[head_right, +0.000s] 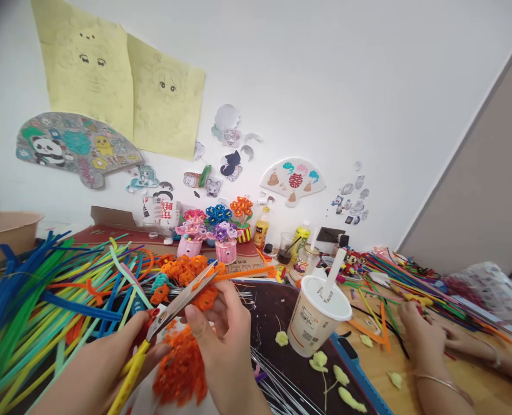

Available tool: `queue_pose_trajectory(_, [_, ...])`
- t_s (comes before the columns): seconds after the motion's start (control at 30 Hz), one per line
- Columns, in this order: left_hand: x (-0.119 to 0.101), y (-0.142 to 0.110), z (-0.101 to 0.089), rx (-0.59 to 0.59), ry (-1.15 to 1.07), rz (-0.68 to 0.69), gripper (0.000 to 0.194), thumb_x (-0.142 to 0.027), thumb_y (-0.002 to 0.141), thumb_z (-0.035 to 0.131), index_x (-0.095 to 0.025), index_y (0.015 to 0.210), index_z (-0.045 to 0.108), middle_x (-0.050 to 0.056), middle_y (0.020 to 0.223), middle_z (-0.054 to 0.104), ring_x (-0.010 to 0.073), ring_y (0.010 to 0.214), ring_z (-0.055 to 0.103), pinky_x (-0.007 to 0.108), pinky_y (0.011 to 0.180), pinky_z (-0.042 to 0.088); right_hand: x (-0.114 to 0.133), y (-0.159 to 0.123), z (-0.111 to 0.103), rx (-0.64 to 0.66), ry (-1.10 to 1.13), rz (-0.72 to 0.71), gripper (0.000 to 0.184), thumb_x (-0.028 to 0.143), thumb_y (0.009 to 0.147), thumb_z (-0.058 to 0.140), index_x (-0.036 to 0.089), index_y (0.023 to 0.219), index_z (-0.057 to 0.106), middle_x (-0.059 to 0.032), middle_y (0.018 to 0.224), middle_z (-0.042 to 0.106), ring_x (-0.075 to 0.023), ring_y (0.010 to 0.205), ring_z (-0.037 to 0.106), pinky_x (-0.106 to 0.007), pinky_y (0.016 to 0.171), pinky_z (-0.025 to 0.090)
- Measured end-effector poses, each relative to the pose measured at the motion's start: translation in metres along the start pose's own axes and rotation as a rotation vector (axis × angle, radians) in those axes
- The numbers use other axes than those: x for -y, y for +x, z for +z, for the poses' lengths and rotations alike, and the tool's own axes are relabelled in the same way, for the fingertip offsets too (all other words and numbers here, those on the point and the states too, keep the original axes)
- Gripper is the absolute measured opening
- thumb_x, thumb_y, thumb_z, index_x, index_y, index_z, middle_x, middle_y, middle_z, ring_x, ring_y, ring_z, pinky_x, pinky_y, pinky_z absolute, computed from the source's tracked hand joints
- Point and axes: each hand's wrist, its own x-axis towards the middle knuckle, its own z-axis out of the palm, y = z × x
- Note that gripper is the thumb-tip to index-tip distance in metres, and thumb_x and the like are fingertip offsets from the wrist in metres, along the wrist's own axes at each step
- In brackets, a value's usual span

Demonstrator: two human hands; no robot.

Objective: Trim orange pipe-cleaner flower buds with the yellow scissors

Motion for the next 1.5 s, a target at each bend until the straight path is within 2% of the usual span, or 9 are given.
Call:
queue_pose_trajectory(0.27, [0.003,0.001,0.003,0.017,0.021,-0.021,0.031,-0.043,0.084,0.039,-0.023,0.095,0.059,0.008,0.083,0.077,0.0253,0.076,0.073,0.031,0.066,0.053,0.005,0.0,0.001,-0.013,0.007,0.009,0.019,0.027,0.085,0.065,0.023,0.103,0.061,-0.0048,0.103,0.073,-0.019,0.093,0.07,-0.027,0.08,0.056])
queue_pose_trajectory(0.4, [0.001,0.001,0.001,0.109,0.003,-0.03,0.037,-0.05,0.082,0.035,-0.022,0.092,0.057,0.009,0.084,0.075,0.0276,0.076,0.071,0.035,0.066,0.052,0.004,0.003,-0.004,-0.039,-0.018,-0.051,0.015,0.029,0.089,0.06,0.022,0.102,0.065,-0.0042,0.1,0.074,-0.0181,0.092,0.07,-0.027,0.083,0.055])
queue_pose_trajectory(0.53, [-0.002,-0.001,-0.003,0.175,-0.006,-0.022,0.044,-0.054,0.081,0.031,-0.021,0.097,0.056,0.011,0.09,0.075,0.0288,0.08,0.07,0.038,0.069,0.051,0.004,0.006,-0.008,-0.134,-0.073,-0.061,0.012,0.028,0.089,0.059,0.021,0.091,0.068,-0.0031,0.091,0.075,-0.0162,0.085,0.07,-0.024,0.078,0.055])
queue_pose_trajectory(0.7, [-0.003,-0.004,-0.003,0.172,0.042,-0.034,0.049,-0.056,0.08,0.029,-0.021,0.101,0.055,0.011,0.089,0.074,0.0311,0.083,0.07,0.039,0.068,0.051,0.004,0.006,-0.009,-0.203,-0.069,-0.052,0.008,0.027,0.084,0.064,0.02,0.08,0.067,-0.0007,0.08,0.073,-0.0145,0.075,0.068,-0.022,0.072,0.054])
queue_pose_trajectory(0.87, [-0.006,-0.006,-0.001,0.138,0.048,-0.022,0.041,-0.051,0.083,0.03,-0.023,0.101,0.053,0.007,0.082,0.075,0.028,0.074,0.072,0.035,0.062,0.051,0.001,0.005,-0.006,-0.247,0.004,-0.001,0.012,0.028,0.082,0.066,0.019,0.075,0.068,-0.0012,0.076,0.072,-0.0154,0.071,0.066,-0.024,0.07,0.053])
queue_pose_trajectory(1.13, [0.004,-0.008,0.007,0.082,0.12,0.044,0.045,-0.053,0.085,0.031,-0.021,0.11,0.05,0.006,0.077,0.075,0.0276,0.071,0.072,0.033,0.059,0.05,-0.006,0.002,-0.004,-0.228,0.202,0.064,0.01,0.03,0.083,0.067,0.02,0.085,0.07,-0.0013,0.08,0.073,-0.016,0.071,0.065,-0.025,0.067,0.051])
queue_pose_trajectory(1.5, [0.004,-0.004,0.007,0.124,0.143,0.014,0.053,-0.051,0.082,0.029,-0.017,0.116,0.05,0.01,0.085,0.077,0.0316,0.078,0.073,0.036,0.062,0.052,-0.006,0.0,-0.002,-0.22,0.207,0.082,0.012,0.03,0.084,0.067,0.02,0.09,0.071,-0.0028,0.086,0.073,-0.0174,0.075,0.066,-0.027,0.069,0.052])
